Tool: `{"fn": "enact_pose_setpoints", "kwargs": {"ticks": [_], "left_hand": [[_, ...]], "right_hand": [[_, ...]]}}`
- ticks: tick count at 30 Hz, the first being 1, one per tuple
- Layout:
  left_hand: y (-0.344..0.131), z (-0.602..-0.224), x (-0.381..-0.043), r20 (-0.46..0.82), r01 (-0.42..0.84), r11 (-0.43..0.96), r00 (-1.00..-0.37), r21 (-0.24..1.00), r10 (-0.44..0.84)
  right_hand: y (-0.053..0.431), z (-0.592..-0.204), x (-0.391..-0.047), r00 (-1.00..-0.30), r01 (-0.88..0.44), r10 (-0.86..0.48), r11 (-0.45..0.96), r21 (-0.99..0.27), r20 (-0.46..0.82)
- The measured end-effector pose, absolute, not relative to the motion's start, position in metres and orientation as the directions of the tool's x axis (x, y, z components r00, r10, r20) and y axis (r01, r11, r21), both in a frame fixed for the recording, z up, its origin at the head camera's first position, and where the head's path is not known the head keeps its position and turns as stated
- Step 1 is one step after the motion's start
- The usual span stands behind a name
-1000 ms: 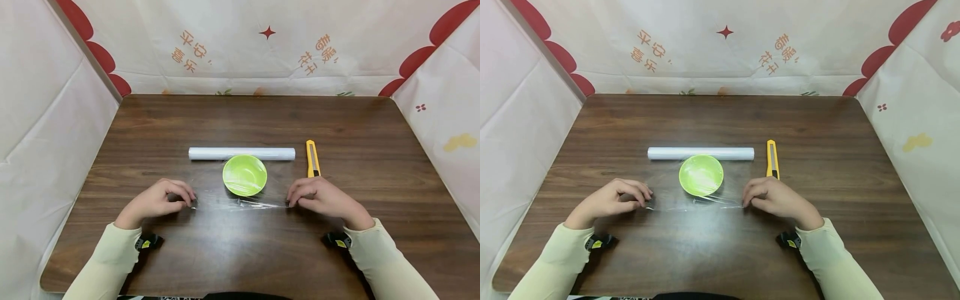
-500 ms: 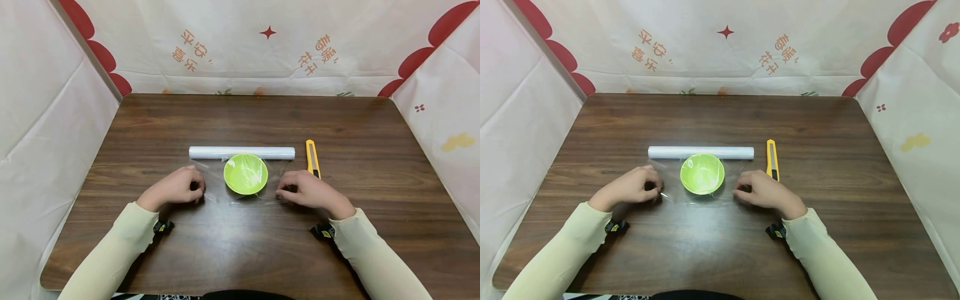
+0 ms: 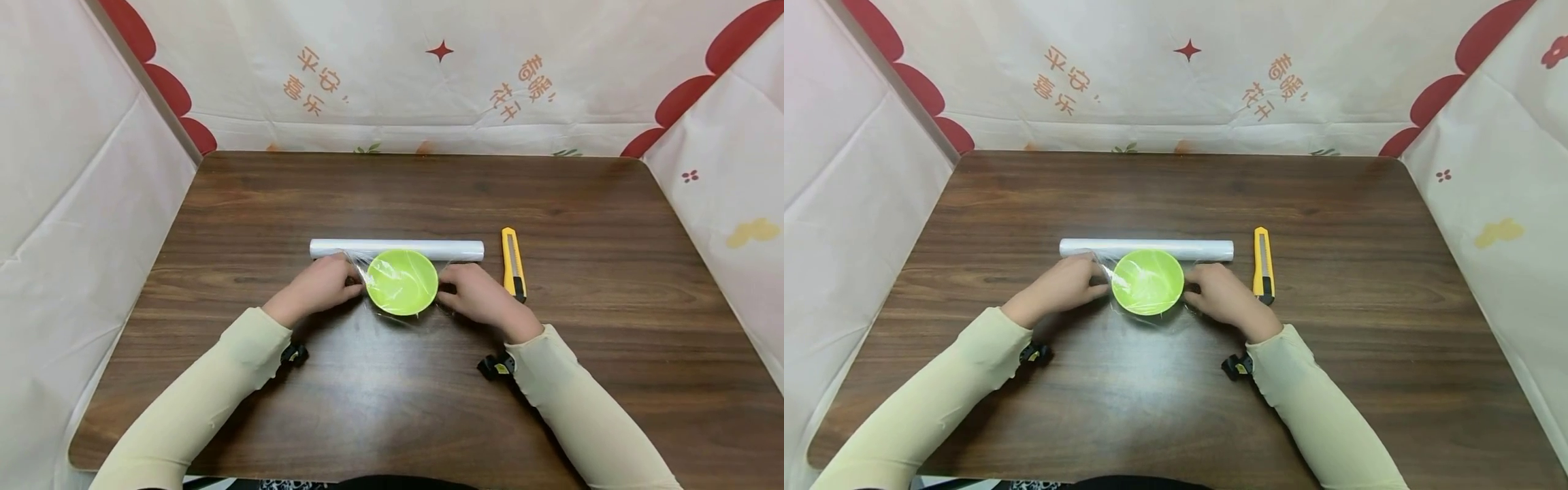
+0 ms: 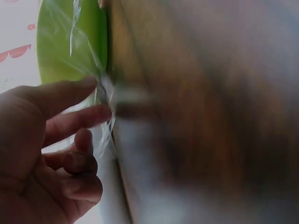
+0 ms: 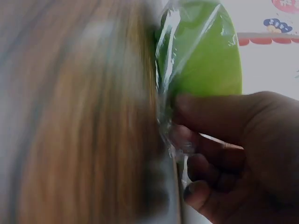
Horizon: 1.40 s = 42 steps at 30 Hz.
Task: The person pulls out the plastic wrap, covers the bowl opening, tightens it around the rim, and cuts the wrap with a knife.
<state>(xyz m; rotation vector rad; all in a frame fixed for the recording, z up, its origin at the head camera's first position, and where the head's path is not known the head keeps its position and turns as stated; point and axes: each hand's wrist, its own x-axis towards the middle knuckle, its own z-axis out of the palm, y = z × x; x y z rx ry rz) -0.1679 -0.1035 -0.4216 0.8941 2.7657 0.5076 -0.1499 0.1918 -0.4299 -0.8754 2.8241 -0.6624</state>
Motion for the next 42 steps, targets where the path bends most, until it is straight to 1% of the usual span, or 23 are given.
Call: {"fn": "enact_pose_setpoints", "kwargs": {"ticks": [1,3,6,8,9,11,14,16,18,20,21,23,26,28,32,38,42], "left_hand": [[-0.101,-0.423,-0.168,-0.08,0.507,0.767,-0.812,0.394,0.578],[-0.099,-0.426,-0.168,-0.08,0.462,0.773,-0.835,0.435,0.544],[-0.101,-0.431,-0.167,-0.12,0.359,0.742,-0.854,0.567,0.506],[-0.106,-0.431,-0.164,-0.15,0.274,0.693,-0.862,0.666,0.485],[-0.109,-0.431,-0.161,-0.172,0.216,0.661,-0.866,0.719,0.47],[-0.114,-0.428,-0.154,-0.204,0.1,0.588,-0.88,0.803,0.429],[-0.116,-0.423,-0.142,-0.22,-0.051,0.432,-0.91,0.9,0.351],[-0.112,-0.423,-0.138,-0.225,-0.12,0.321,-0.922,0.94,0.314],[-0.106,-0.425,-0.136,-0.234,-0.171,0.226,-0.928,0.959,0.289],[-0.099,-0.427,-0.136,-0.258,-0.222,0.161,-0.93,0.962,0.262],[-0.096,-0.428,-0.137,-0.268,-0.242,0.129,-0.929,0.962,0.255],[-0.09,-0.429,-0.138,-0.284,-0.278,0.061,-0.925,0.959,0.252],[-0.083,-0.43,-0.139,-0.296,-0.314,-0.02,-0.912,0.949,0.283],[-0.078,-0.431,-0.138,-0.299,-0.325,-0.04,-0.906,0.945,0.301],[-0.073,-0.436,-0.136,-0.298,-0.336,-0.071,-0.9,0.939,0.317],[-0.075,-0.445,-0.13,-0.276,-0.382,-0.274,-0.892,0.882,0.357],[-0.075,-0.449,-0.129,-0.268,-0.413,-0.371,-0.884,0.832,0.384]], "right_hand": [[0.191,-0.43,-0.15,-0.846,-0.48,-0.534,0.748,-0.459,0.015],[0.187,-0.432,-0.152,-0.879,-0.384,-0.477,0.74,-0.553,-0.027],[0.186,-0.432,-0.153,-0.909,-0.201,-0.397,0.68,-0.705,-0.124],[0.189,-0.43,-0.152,-0.913,-0.095,-0.363,0.629,-0.771,-0.184],[0.19,-0.428,-0.151,-0.916,-0.075,-0.351,0.625,-0.777,-0.193],[0.195,-0.422,-0.146,-0.929,-0.091,-0.327,0.654,-0.751,-0.172],[0.202,-0.411,-0.136,-0.96,-0.143,-0.265,0.739,-0.658,-0.09],[0.204,-0.404,-0.128,-0.973,-0.142,-0.225,0.767,-0.625,-0.055],[0.201,-0.403,-0.124,-0.977,-0.103,-0.201,0.744,-0.66,-0.074],[0.194,-0.406,-0.122,-0.969,-0.041,-0.208,0.665,-0.746,-0.132],[0.19,-0.409,-0.123,-0.962,-0.003,-0.221,0.598,-0.802,-0.161],[0.182,-0.417,-0.125,-0.95,0.096,-0.233,0.421,-0.902,-0.209],[0.172,-0.427,-0.126,-0.945,0.187,-0.239,0.161,-0.969,-0.223],[0.168,-0.431,-0.126,-0.949,0.218,-0.223,0.056,-0.974,-0.225],[0.163,-0.438,-0.122,-0.948,0.262,-0.209,-0.087,-0.961,-0.239],[0.154,-0.443,-0.115,-0.944,0.321,-0.208,-0.385,-0.865,-0.257],[0.148,-0.445,-0.11,-0.953,0.303,-0.172,-0.501,-0.811,-0.25]]}}
